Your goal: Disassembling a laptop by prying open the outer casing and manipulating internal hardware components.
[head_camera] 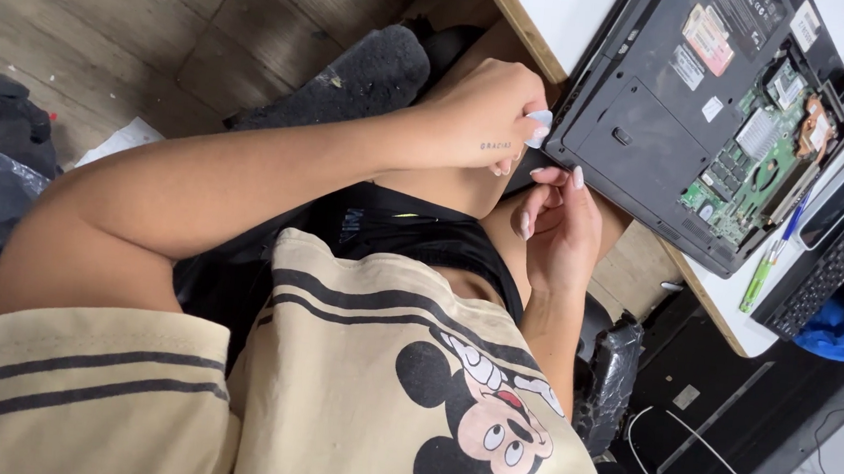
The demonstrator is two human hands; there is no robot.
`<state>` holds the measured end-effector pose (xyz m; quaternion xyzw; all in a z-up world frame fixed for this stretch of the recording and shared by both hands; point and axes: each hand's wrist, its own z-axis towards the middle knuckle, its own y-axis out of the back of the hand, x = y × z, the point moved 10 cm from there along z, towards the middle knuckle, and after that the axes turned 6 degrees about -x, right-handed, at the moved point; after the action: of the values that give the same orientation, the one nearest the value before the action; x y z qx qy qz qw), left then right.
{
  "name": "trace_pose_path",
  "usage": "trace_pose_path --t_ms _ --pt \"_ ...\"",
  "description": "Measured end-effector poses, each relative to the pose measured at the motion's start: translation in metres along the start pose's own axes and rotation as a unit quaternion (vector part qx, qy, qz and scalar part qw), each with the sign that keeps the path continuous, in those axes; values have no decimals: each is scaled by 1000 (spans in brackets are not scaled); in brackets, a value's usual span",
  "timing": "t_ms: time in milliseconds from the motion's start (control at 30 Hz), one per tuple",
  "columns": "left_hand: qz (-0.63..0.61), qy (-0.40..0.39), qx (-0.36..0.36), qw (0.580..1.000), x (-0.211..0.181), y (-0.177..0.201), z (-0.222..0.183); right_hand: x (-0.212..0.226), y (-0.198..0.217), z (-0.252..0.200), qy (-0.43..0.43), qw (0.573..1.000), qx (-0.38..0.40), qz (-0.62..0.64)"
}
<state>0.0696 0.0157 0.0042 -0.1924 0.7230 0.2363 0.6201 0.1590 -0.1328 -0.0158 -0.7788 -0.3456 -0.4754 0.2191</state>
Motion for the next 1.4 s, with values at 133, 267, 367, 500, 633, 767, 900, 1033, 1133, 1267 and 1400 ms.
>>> trace_pose_path --t_ms 133,267,367,500,633,767,900,1033,1133,1267,1400 --pt "-18 103 42 994 6 0 -8 1 3 0 6 1000 10 6" --pt "-26 149 52 987 2 5 -16 2 6 0 11 1000 2 5" --pt "14 145 67 987 4 3 -16 1 9 1 13 1000 1 3" --pt "48 41 25 998 17 -11 3 -2 12 2 8 1000 -4 5" --pt "79 -30 -87 993 38 -20 20 -4 12 3 6 1000 3 9" --pt "105 -64 -154 980 28 -12 19 -6 10 4 5 1000 16 4" --pt "110 -84 -165 976 20 -12 12 -7 -10 -2 -8 999 32 -10" --pt "109 -23 -105 988 15 -11 4 -19 -21 7 36 998 53 -2" --pt "107 46 -51 992 25 -15 3 -27 -20 13 66 996 40 39" --pt "114 65 -8 991 29 -20 3 -20 -30 10 55 996 18 61" --pt "116 53 64 990 23 -10 -3 -24 -26 8 50 995 2 83"
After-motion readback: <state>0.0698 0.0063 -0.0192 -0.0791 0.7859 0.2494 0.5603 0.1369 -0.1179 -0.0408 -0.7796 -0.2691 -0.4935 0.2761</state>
